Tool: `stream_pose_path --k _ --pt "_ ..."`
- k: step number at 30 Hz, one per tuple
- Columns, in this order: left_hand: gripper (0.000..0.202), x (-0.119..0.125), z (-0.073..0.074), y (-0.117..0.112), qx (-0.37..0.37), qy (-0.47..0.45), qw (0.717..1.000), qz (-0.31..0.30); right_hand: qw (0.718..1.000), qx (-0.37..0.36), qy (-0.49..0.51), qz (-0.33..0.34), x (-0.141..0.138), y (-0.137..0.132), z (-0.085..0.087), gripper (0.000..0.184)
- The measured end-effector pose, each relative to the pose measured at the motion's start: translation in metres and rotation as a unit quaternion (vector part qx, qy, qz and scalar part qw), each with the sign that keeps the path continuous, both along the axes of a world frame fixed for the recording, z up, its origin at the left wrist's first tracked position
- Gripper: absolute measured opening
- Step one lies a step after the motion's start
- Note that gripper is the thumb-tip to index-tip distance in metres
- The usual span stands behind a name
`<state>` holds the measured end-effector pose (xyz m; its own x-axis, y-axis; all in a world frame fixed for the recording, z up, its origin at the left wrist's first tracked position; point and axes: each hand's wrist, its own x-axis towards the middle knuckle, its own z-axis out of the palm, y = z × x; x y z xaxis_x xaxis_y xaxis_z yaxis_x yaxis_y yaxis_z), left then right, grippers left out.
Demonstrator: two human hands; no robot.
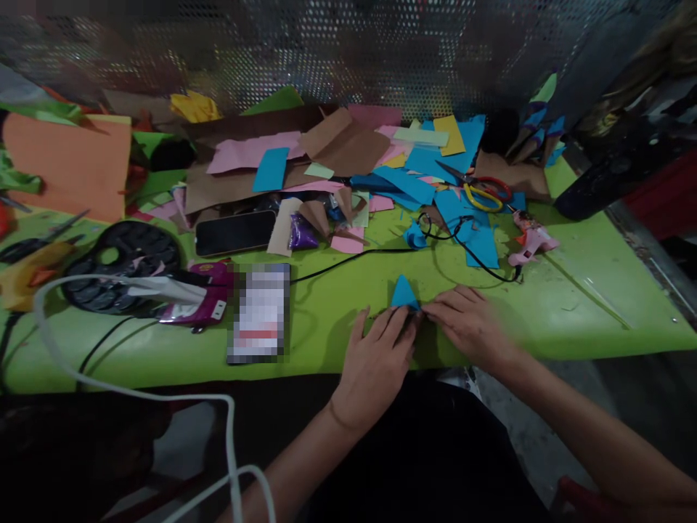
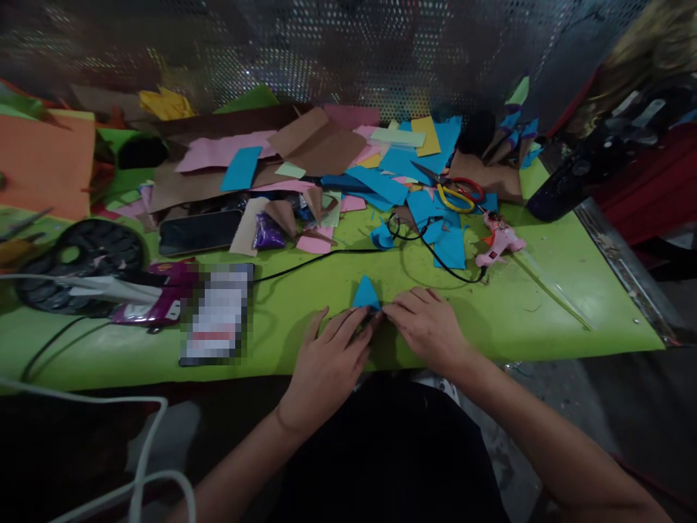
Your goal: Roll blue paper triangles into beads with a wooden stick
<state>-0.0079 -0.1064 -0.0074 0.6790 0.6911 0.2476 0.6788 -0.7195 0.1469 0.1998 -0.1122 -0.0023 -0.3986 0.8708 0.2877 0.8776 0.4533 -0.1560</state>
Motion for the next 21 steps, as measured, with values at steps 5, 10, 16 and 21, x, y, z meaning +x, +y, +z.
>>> stream_pose_path --k 5,10,16,21 --pt "0.041 0.001 0.003 0.004 -0.036 -0.002 0.999 0.005 1.0 -0.008 0.021 -0.006 0.006 -0.002 -0.003 0.025" --pt "0.042 0.004 0.005 0.008 -0.05 -0.01 0.999 0.009 0.998 -0.026 0.055 -0.026 0.007 -0.001 -0.006 0.026" --pt "0.037 0.006 0.004 0.015 -0.046 -0.01 0.999 0.014 0.996 -0.026 0.085 -0.022 0.01 -0.002 -0.005 0.032" --pt "0.037 0.005 0.004 0.019 -0.047 -0.014 0.999 0.013 0.996 -0.009 0.086 -0.018 0.01 -0.007 -0.004 0.035"
